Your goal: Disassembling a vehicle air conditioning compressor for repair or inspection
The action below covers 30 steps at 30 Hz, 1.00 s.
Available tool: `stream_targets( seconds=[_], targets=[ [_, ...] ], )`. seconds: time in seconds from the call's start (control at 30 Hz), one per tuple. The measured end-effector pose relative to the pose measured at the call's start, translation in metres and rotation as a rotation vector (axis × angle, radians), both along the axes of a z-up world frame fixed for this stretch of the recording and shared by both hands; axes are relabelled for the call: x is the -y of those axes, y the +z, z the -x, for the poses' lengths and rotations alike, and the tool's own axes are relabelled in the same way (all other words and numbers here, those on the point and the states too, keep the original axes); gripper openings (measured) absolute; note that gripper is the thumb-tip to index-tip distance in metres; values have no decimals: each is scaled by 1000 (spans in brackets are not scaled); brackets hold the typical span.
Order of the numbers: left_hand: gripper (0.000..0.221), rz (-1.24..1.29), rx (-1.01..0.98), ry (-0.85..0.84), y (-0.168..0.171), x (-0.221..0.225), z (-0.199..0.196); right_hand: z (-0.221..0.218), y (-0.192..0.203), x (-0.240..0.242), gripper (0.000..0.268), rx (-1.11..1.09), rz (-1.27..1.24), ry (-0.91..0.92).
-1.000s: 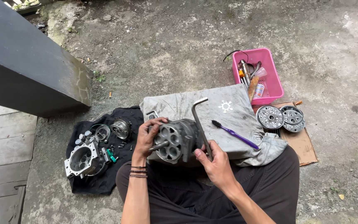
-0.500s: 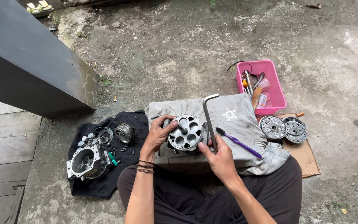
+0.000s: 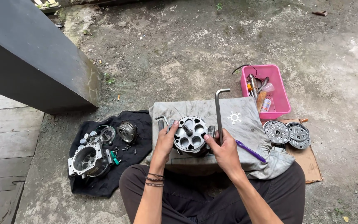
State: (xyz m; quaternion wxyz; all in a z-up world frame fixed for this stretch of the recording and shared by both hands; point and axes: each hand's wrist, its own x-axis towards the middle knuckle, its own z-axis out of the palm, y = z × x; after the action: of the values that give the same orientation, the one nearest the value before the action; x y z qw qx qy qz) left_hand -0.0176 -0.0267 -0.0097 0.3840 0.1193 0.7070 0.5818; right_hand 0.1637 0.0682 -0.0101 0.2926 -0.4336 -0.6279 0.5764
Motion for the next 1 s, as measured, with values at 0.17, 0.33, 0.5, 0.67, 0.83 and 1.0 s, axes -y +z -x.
stream_targets(
  seconds=[0.17,0.33,0.5,0.67,0.83,1.0],
  targets=[
    [45,-18,15,-25,19,-16,18,1,11,19,34,-96,43,-2],
    [33,-61,-21,-261,40,-37,41,0,3,52,36,-154,17,58],
    [27,-9,-121,-424,49,-57,39,-11,-2,55,32,-277,279,94],
    [37,117,-278,-451,60,-53,27,-50,-9,45,50,-20,79,111],
    [58,125,-392,-394,49,-52,24,-82,29,44,26,233,-58,58],
    [55,164,-451,-364,55,-50,18,-91,46,44,22,466,-228,121]
  ],
)
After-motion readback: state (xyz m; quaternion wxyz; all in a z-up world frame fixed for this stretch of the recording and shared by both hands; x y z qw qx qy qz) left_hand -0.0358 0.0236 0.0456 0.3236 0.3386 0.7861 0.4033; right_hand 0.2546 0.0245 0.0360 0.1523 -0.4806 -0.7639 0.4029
